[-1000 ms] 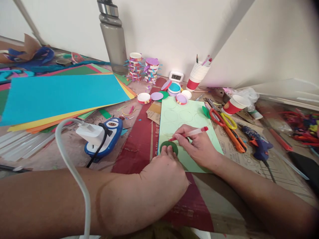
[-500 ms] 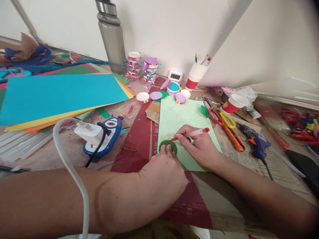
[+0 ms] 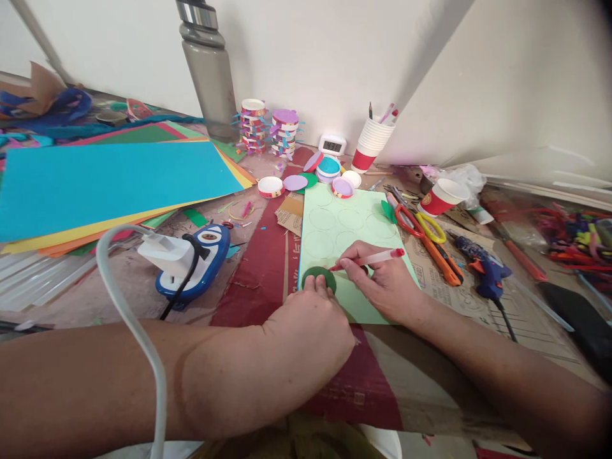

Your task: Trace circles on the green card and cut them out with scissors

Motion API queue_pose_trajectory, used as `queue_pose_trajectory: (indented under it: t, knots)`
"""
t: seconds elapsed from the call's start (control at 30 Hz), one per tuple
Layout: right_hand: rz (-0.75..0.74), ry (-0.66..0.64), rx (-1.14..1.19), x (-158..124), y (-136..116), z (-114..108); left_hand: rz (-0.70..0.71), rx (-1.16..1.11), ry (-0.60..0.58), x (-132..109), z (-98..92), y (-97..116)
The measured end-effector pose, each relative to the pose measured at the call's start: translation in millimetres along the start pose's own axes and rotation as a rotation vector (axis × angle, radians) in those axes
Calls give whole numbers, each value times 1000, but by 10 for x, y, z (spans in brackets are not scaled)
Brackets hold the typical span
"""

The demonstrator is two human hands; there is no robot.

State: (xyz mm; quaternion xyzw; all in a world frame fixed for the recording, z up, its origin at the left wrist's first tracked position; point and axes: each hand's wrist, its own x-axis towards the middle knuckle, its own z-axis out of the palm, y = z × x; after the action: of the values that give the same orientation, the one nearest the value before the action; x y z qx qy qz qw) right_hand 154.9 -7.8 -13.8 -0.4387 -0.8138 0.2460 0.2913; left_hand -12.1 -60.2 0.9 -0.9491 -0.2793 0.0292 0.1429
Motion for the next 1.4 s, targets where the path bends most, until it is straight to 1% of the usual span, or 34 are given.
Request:
queue_pose_trajectory:
  t: [0.13, 0.23, 0.33, 0.4, 0.47, 0.57, 0.63, 0.8, 0.87, 0.93, 1.03, 1.2, 1.37, 1.4]
  knots:
    - [1, 8, -11, -28, -7, -10, -7, -14, 23, -9, 19, -17]
    - [1, 14, -19, -59, -7, -17, -21, -41, -15, 10, 3, -65]
    - [-7, 22, -27, -97, 3, -18, -25, -135, -138, 68, -66, -179]
    - [-20, 27, -33, -120, 9, -15, -62, -206, -255, 123, -135, -286]
    - [-32, 33, -37, -141, 6, -17, -113, -248, -304, 176, -203, -398]
    - [-41, 51, -33, -168, -25, -33, -174, -295, -288, 227, -260, -541]
    - [-39, 71, -21, -189, -58, -49, -179, -317, -260, 239, -254, -624]
    - [-58, 116, 43, -252, -149, -51, -61, -502, -229, 248, -139, -882]
    - [-75, 123, 72, -273, -183, -22, -12, -591, -250, 252, -97, -984]
    - [-85, 125, 89, -285, -217, 21, 10, -655, -284, 252, -74, -1053]
    - [-101, 119, 89, -275, -265, 95, 22, -667, -291, 240, -60, -1087]
    - [-157, 138, 19, -198, -326, 202, 34, -549, -201, 224, -18, -1075]
    - [-178, 151, -85, -135, -348, 288, 0, -536, -206, 219, -21, -1064]
    - [-177, 151, -100, -129, -345, 304, -6, -532, -183, 216, -30, -1061]
